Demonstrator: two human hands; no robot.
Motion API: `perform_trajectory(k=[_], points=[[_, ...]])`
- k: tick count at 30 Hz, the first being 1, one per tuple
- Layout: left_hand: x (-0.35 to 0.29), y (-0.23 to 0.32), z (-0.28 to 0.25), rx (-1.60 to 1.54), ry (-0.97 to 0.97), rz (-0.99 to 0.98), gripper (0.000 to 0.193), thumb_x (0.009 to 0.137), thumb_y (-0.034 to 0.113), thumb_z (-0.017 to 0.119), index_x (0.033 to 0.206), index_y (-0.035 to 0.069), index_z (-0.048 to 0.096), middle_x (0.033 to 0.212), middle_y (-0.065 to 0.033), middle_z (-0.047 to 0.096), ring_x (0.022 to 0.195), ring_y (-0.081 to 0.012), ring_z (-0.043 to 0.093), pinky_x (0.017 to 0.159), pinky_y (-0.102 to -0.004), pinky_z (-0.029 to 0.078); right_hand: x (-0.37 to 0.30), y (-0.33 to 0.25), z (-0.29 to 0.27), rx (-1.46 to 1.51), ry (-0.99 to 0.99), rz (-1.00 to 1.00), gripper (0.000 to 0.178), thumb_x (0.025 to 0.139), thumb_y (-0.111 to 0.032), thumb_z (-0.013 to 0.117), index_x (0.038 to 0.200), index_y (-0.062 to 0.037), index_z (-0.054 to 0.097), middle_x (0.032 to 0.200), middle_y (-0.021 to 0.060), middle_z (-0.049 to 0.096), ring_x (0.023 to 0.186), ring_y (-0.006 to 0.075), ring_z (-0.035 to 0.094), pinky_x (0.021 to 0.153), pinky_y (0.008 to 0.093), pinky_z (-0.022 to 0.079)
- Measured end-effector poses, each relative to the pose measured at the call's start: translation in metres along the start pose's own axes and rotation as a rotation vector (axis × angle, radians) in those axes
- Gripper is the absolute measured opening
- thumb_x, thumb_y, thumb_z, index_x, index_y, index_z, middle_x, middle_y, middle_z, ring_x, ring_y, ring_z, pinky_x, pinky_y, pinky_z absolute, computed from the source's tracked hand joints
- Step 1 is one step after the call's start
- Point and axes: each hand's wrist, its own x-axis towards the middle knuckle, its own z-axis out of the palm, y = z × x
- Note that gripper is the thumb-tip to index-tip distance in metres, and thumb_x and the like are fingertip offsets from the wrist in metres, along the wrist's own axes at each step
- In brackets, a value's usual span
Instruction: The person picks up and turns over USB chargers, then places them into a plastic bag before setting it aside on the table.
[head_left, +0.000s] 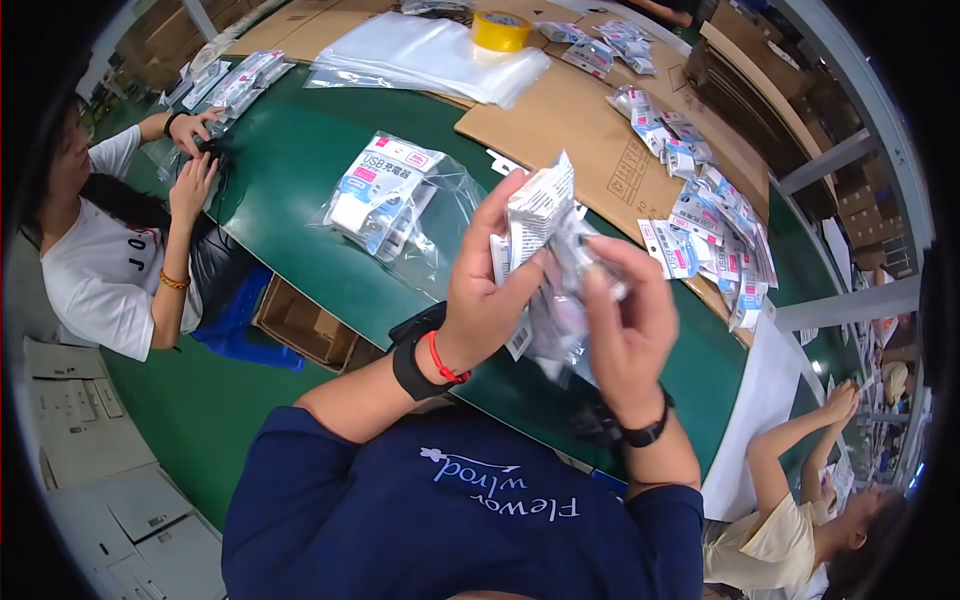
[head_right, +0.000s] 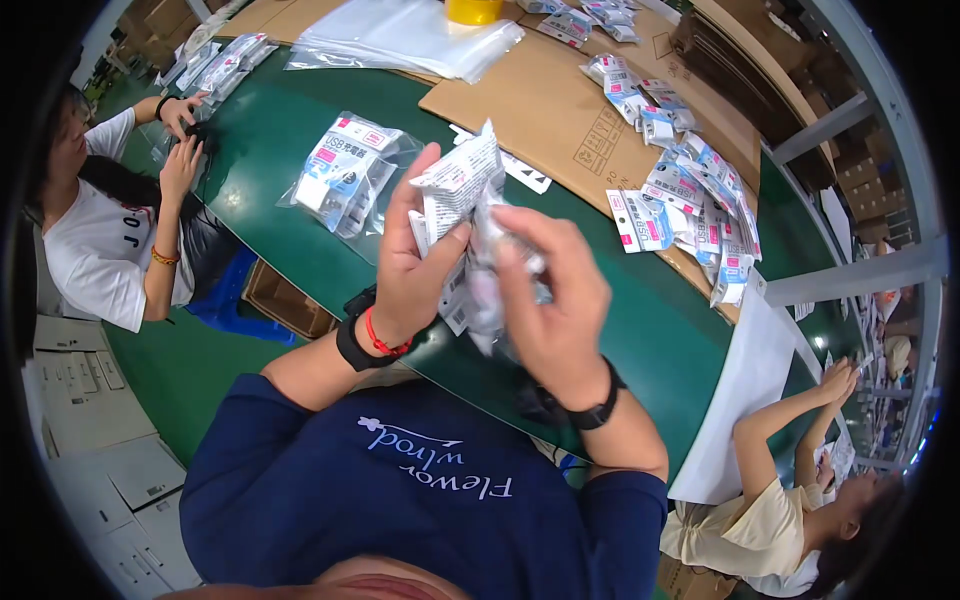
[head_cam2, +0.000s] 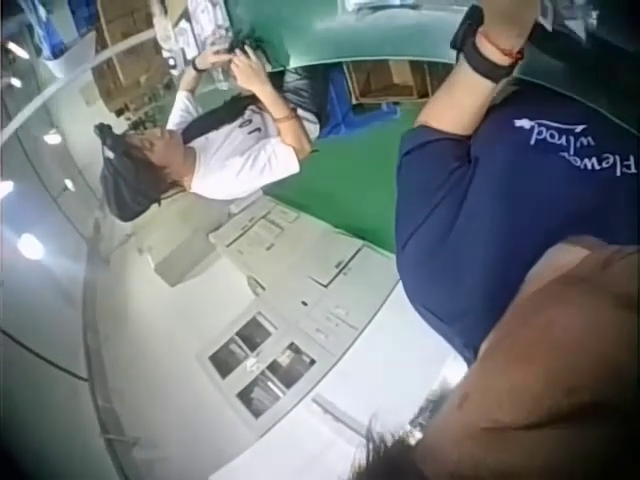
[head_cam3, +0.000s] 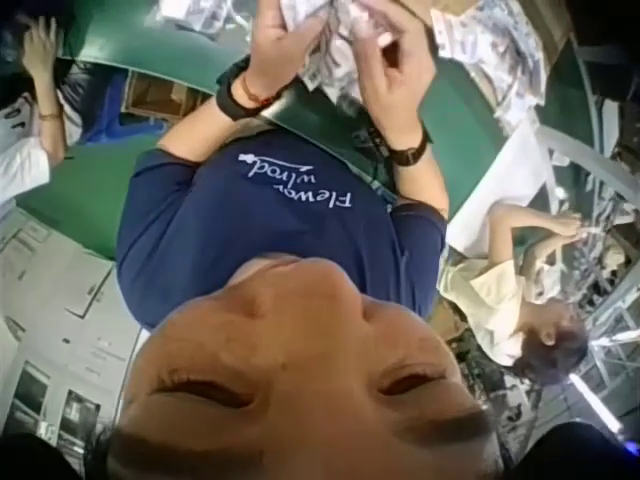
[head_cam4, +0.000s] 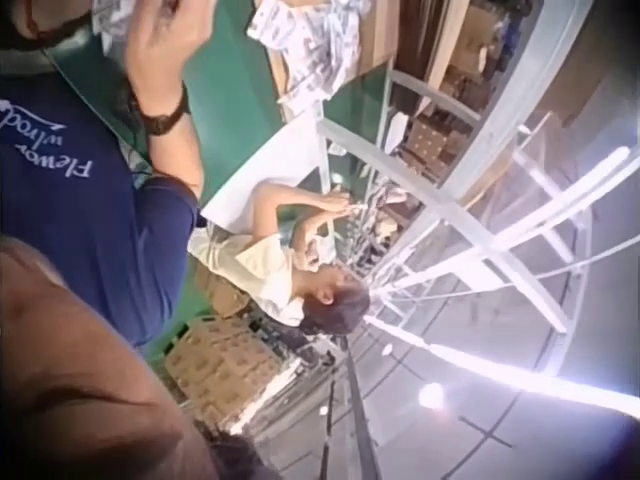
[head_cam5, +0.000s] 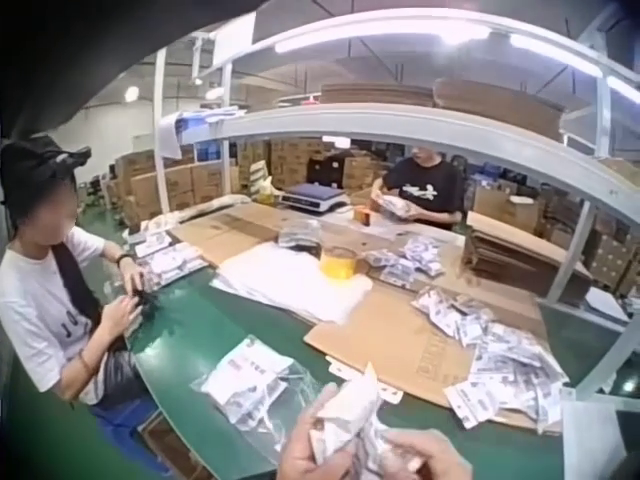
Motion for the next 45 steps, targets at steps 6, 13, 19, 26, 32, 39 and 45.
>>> perform_trajectory(k=[6, 13, 19, 26, 32, 39, 45], points=[[0.004, 0.01, 0.003, -0.421, 0.043, -0.102, 0.063, 0.095, 0.003, 0.044, 0.15, 0.009, 0.014, 0.137, -0.014, 0.046, 0.121, -0.0227, 0.051, 0.101, -0.0367, 0.043, -0.003, 0.016, 0.02, 0.149, -0.193, -0.161, 0.053, 0.093, -0.027, 0.06, 0.137, -0.0021, 0.044, 0.143, 0.0186, 0.041, 0.129, 0.0287, 0.044, 0.106, 0.0397, 0.034], [0.003, 0.009, 0.002, -0.387, 0.115, -0.082, 0.066, 0.093, 0.0, 0.051, 0.149, 0.004, 0.017, 0.14, -0.0115, 0.04, 0.123, -0.0165, 0.046, 0.101, -0.0305, 0.04, -0.011, 0.037, 0.027, -0.382, -0.185, -0.209, 0.056, 0.091, -0.026, 0.057, 0.14, -0.0035, 0.042, 0.147, 0.0207, 0.034, 0.135, 0.0412, 0.032, 0.108, 0.0504, 0.028], [-0.002, 0.004, 0.005, -0.054, 0.062, 0.137, 0.065, 0.093, 0.002, 0.052, 0.149, 0.004, 0.018, 0.14, -0.0102, 0.04, 0.125, -0.0161, 0.044, 0.102, -0.0301, 0.038, -0.018, 0.029, 0.034, -0.439, -0.225, -0.207, 0.051, 0.093, -0.02, 0.054, 0.139, -0.0014, 0.043, 0.146, 0.0231, 0.034, 0.133, 0.0434, 0.033, 0.107, 0.0495, 0.03], [-0.006, 0.022, 0.001, -0.168, -0.008, 0.023, 0.064, 0.094, 0.004, 0.051, 0.15, 0.004, 0.019, 0.139, -0.0067, 0.041, 0.125, -0.0127, 0.041, 0.104, -0.0282, 0.034, -0.016, 0.032, 0.001, -0.071, 0.01, 0.051, 0.053, 0.094, -0.017, 0.051, 0.14, 0.0046, 0.035, 0.142, 0.0184, 0.042, 0.132, 0.0292, 0.04, 0.106, 0.0414, 0.033], [-0.01, 0.035, 0.004, -0.291, -0.264, -0.084, 0.067, 0.095, 0.002, 0.05, 0.151, 0.003, 0.013, 0.143, -0.0093, 0.038, 0.132, -0.0155, 0.036, 0.109, -0.0313, 0.028, -0.022, 0.047, -0.014, 0.679, -0.211, 0.454, 0.056, 0.093, -0.017, 0.054, 0.14, 0.0045, 0.032, 0.138, 0.0153, 0.045, 0.125, 0.0233, 0.046, 0.104, 0.0369, 0.036], [-0.009, 0.035, 0.012, -0.325, -0.243, -0.154, 0.067, 0.095, 0.009, 0.053, 0.15, 0.002, 0.015, 0.142, -0.0089, 0.038, 0.13, -0.0156, 0.037, 0.108, -0.0304, 0.03, -0.032, 0.035, -0.012, 0.652, -0.042, 0.535, 0.051, 0.092, -0.016, 0.055, 0.135, 0.0047, 0.038, 0.128, 0.0156, 0.052, 0.115, 0.0222, 0.053, 0.1, 0.0348, 0.041], [-0.003, 0.032, -0.013, 0.199, -0.106, 0.233, 0.046, 0.09, 0.009, 0.059, 0.133, 0.001, 0.043, 0.119, -0.0111, 0.058, 0.111, -0.0195, 0.056, 0.094, -0.033, 0.042, -0.021, 0.046, -0.054, 0.528, 0.307, 0.572, 0.04, 0.093, -0.014, 0.055, 0.128, 0.0036, 0.046, 0.111, 0.0106, 0.062, 0.093, 0.0151, 0.063, 0.081, 0.0284, 0.051]])
